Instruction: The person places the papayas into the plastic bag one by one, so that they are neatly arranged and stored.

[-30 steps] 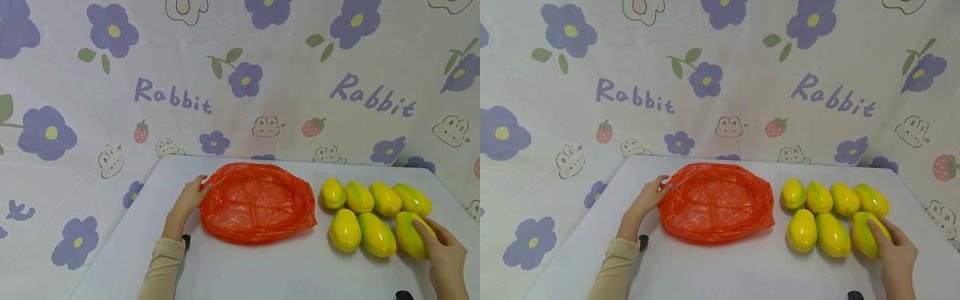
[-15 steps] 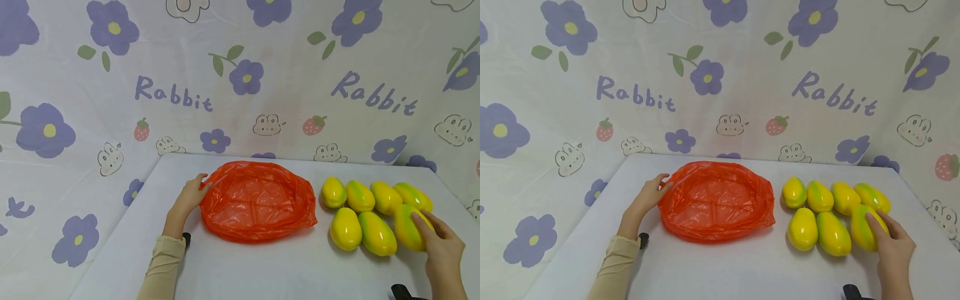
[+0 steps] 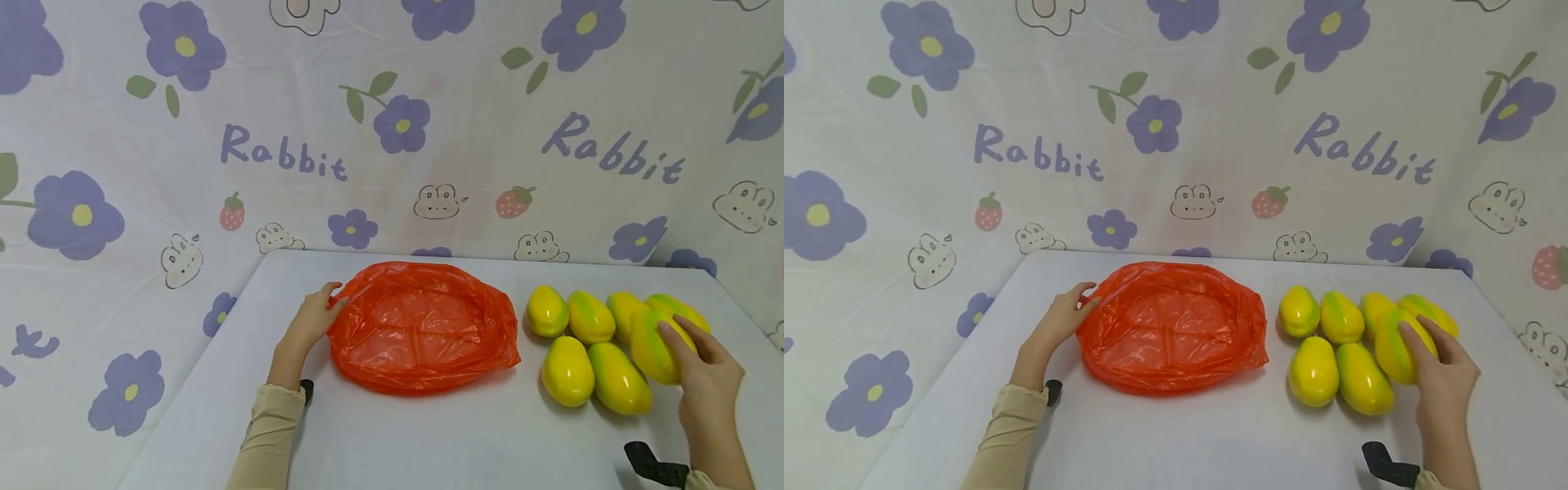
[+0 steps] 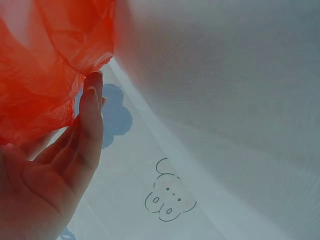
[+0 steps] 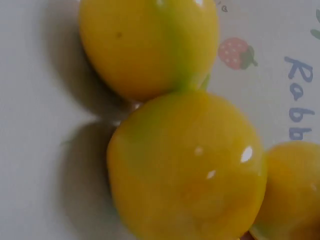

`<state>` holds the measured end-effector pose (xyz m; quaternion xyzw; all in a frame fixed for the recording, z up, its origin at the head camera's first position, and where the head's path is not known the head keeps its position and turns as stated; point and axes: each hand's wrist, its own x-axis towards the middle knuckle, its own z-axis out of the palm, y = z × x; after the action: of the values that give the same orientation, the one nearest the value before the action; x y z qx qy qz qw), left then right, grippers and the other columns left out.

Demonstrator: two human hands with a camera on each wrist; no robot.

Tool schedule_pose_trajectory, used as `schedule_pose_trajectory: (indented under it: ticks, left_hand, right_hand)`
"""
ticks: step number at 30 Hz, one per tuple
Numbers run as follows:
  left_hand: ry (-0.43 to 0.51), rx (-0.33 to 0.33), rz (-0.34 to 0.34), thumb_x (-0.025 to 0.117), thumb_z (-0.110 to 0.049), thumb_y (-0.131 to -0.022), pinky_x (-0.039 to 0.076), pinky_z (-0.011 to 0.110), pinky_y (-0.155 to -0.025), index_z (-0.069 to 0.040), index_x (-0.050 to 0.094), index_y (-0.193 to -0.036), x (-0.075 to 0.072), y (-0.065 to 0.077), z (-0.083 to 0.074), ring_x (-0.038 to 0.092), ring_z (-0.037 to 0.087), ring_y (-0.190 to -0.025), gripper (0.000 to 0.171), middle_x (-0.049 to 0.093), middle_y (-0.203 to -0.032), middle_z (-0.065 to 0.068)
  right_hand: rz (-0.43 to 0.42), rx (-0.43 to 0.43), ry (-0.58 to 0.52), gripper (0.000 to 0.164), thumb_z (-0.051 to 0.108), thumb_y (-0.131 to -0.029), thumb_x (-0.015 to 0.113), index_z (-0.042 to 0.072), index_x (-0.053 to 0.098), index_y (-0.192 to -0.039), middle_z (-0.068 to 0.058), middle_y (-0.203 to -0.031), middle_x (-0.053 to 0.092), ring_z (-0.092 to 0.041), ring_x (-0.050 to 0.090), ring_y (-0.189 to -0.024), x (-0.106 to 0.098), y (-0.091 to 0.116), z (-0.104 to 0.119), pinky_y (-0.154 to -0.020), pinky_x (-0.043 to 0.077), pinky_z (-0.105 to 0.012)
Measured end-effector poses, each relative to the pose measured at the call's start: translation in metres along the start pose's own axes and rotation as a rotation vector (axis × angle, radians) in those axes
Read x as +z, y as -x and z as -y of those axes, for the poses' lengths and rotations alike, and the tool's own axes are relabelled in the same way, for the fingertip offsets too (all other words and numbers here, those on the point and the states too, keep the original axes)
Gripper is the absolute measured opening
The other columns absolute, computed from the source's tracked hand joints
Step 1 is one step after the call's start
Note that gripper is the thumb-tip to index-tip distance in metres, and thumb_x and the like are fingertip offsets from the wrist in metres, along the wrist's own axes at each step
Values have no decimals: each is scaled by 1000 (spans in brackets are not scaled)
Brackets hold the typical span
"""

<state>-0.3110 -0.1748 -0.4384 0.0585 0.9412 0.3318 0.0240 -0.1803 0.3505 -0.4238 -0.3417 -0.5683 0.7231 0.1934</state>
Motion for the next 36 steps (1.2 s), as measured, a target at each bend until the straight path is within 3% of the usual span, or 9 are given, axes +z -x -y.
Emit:
schedule_pose_trajectory:
  ticks: [9,15,19,25,36]
  left_hand:
    - [-21,26,-16,52,-31,-101,57,40,-83,-8,43,-144,1,-1,1,66,26,-96,49,67,-117,18]
    - [-27,18,-5,51,-32,-101,58,40,-85,-12,48,-141,1,-1,0,66,26,-99,45,66,-120,17]
    - [-24,15,1,51,-31,-101,57,42,-89,-10,49,-141,1,0,-2,66,28,-106,45,65,-125,17]
    - [-25,17,1,51,-31,-101,57,44,-91,-10,48,-141,-1,1,-3,65,29,-108,45,64,-127,17]
    - [-29,8,-3,51,-31,-101,57,44,-91,-9,49,-140,0,1,-3,65,29,-108,45,64,-126,17]
  right_hand:
    - [154,-67,-101,56,23,-80,80,24,62,-132,22,-113,59,2,46,-114,18,10,6,-108,35,-8]
    - [186,-45,4,64,37,-78,81,28,58,-137,24,-122,55,3,42,-120,34,16,6,-118,24,-15]
    - [189,-35,70,63,41,-78,80,31,58,-136,24,-121,55,4,42,-116,46,20,6,-119,23,-16]
    - [224,-43,43,62,36,-80,79,27,58,-137,21,-125,56,2,43,-118,64,26,6,-113,31,-13]
    - [266,-53,106,60,42,-82,75,29,56,-138,13,-147,46,-4,37,-132,102,36,-2,-123,23,-27]
